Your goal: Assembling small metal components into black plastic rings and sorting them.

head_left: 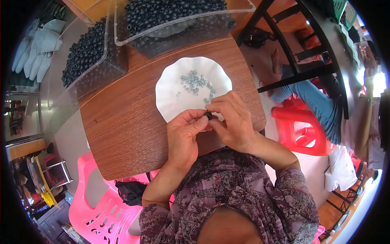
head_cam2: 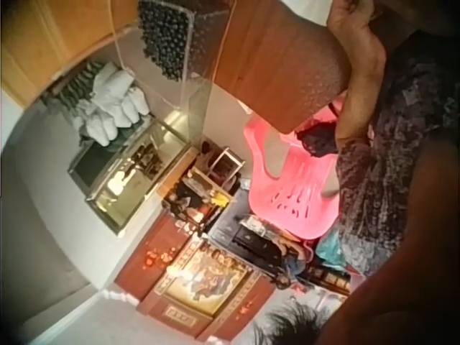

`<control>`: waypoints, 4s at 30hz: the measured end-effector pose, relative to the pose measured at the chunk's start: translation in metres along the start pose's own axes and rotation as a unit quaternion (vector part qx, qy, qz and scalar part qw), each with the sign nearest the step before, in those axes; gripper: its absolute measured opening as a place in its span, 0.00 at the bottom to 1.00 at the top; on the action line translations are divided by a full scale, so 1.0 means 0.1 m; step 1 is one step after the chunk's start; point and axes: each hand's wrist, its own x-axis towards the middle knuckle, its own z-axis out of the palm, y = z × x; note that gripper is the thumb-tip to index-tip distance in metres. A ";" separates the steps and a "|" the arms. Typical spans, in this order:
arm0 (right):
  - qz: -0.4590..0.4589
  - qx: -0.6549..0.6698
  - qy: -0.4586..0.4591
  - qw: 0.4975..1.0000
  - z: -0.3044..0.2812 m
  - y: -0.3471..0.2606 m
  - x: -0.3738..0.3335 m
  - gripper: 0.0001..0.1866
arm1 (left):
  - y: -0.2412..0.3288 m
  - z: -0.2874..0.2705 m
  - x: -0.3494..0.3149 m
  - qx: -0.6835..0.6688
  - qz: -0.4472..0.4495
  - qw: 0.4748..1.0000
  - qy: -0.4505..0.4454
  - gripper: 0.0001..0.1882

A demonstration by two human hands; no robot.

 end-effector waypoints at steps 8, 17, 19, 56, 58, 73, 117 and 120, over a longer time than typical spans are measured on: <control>-0.057 0.008 0.030 0.998 0.06 0.10 0.01 0.19 | 0.01 0.03 -0.01 0.006 0.034 0.999 0.007 0.05; -0.111 0.017 0.001 0.994 0.13 0.17 0.10 0.18 | 0.02 -0.04 0.01 0.003 0.050 0.998 0.030 0.06; -0.054 0.069 -0.027 0.996 0.12 0.17 0.12 0.18 | 0.06 -0.06 -0.01 -0.044 0.023 0.999 0.006 0.07; -0.110 -0.064 -0.093 0.988 0.41 0.32 0.59 0.19 | 0.86 -0.39 -0.02 0.224 0.384 0.888 0.118 0.09; -0.158 -0.135 -0.132 0.969 0.50 0.41 0.64 0.15 | 1.17 -0.52 0.07 0.309 0.476 0.806 0.167 0.10; -0.187 -0.102 -0.188 0.959 0.48 0.41 0.71 0.07 | 2.17 -0.21 1.04 0.673 0.587 0.430 0.130 0.11; 0.044 0.197 0.035 0.979 -0.10 -0.03 0.73 0.09 | 0.83 -0.11 0.39 0.004 0.068 0.988 -0.139 0.11; 0.012 0.180 0.038 0.983 -0.03 -0.01 0.70 0.09 | 0.72 -0.11 0.34 -0.023 0.079 0.989 -0.126 0.11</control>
